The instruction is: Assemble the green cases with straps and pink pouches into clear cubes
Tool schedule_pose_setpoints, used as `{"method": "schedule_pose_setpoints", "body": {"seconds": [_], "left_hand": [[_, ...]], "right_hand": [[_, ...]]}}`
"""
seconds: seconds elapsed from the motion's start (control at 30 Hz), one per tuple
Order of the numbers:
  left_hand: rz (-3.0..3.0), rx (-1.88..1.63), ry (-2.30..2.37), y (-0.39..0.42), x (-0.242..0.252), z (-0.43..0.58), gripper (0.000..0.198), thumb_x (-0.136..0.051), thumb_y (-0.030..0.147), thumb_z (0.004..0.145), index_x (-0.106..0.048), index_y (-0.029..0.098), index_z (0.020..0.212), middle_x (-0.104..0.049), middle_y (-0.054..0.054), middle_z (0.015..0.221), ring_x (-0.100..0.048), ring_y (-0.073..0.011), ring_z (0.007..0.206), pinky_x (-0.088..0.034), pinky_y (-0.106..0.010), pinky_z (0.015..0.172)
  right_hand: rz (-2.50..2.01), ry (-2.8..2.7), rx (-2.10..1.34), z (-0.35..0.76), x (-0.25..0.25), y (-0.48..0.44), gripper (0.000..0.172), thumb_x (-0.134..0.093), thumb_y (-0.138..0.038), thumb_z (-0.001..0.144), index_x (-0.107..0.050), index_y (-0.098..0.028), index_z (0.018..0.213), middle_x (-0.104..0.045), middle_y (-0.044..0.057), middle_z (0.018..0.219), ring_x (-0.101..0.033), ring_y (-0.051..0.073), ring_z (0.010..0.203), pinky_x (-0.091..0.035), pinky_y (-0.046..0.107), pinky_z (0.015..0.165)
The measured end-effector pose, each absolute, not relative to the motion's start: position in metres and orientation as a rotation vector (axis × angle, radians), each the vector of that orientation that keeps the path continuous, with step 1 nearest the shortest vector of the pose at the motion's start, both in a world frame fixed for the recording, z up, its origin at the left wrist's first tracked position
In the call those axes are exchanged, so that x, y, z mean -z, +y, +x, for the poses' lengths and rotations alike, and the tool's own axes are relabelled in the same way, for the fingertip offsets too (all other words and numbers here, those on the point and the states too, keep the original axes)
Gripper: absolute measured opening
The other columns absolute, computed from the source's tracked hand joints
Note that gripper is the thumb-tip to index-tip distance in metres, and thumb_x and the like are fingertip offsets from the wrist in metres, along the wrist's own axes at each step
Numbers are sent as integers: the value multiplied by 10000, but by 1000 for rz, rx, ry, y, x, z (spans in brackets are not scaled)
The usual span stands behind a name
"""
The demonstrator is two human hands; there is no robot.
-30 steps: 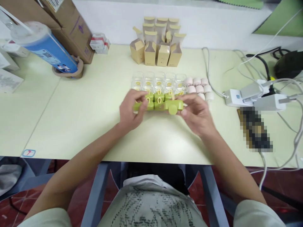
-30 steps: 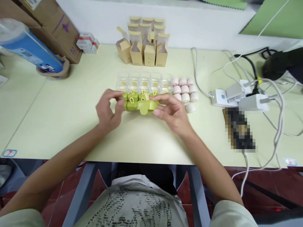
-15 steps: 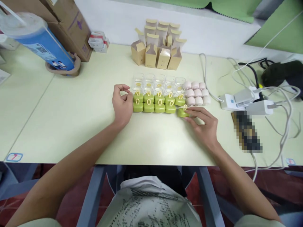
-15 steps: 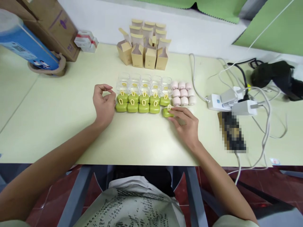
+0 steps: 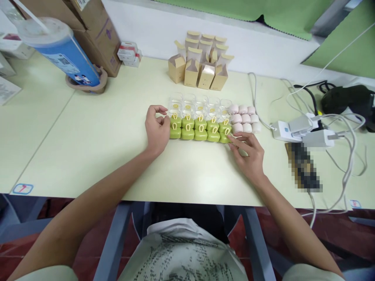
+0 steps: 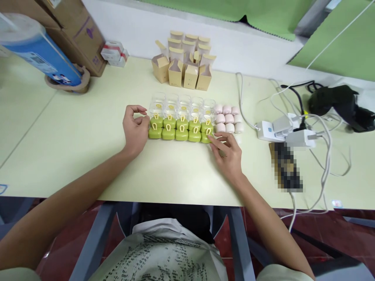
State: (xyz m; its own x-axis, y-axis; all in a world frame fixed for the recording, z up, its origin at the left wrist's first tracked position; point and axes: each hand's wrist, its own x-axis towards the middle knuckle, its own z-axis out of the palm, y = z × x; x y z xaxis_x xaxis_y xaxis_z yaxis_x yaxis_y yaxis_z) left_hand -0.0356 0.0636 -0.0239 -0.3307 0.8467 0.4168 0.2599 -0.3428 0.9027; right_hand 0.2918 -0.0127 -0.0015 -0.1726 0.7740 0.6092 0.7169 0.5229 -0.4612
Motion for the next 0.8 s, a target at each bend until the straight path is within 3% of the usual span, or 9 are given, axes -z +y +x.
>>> {"method": "schedule_pose_setpoints", "body": {"seconds": [0.2, 0.33, 0.43, 0.57, 0.73, 0.8], "left_hand": [[1431, -1694, 1423, 65, 25, -37, 223, -633, 114, 937, -562, 254, 1096, -626, 6, 1092, -353, -32, 531, -313, -288, 540], [1287, -1737, 1448, 66, 18, -36, 143, -666, 213, 972, -562, 244, 1065, -606, 8, 1032, -385, -57, 580, -313, -273, 561], [1212, -1742, 1468, 66, 8, -35, 126, -659, 230, 970, -554, 235, 1039, -598, 4, 1012, -417, -79, 612, -346, -278, 599], [1183, -1758, 1486, 64, -4, -31, 114, -631, 217, 967, -520, 231, 994, -585, -7, 1015, -482, -106, 694, -396, -281, 684], [1144, -1791, 1531, 60, -11, -29, 138, -632, 199, 948, -499, 236, 951, -561, -7, 962, -526, -144, 828, -426, -276, 781], [1134, -1800, 1545, 58, -13, -29, 145, -632, 190, 942, -494, 236, 938, -557, -10, 953, -542, -153, 874, -439, -274, 813]], "right_hand": [[-1266, -1864, -64, 296, -8, -21, 332, -662, -266, 1041, -829, -255, 1328, -739, 136, 1243, -773, 244, 1028, -695, 445, 842], [-1409, -1634, 79, 319, -12, -38, 276, -633, -273, 1022, -826, -233, 1215, -741, 126, 1156, -753, 264, 1071, -676, 421, 809], [-1533, -1524, 37, 337, -2, -42, 277, -620, -289, 982, -785, -205, 1188, -733, 127, 1145, -735, 249, 1012, -657, 402, 778], [-1598, -1442, -94, 345, 9, -35, 393, -730, -442, 938, -697, -181, 1229, -710, 160, 1273, -720, 197, 890, -614, 350, 703], [-1531, -1355, -18, 341, 7, -36, 247, -698, -454, 948, -649, -214, 921, -725, 96, 966, -698, 222, 855, -550, 349, 665], [-1497, -1368, -8, 342, 8, -40, 271, -712, -461, 933, -622, -234, 814, -722, 85, 879, -697, 237, 837, -528, 355, 647]]}}
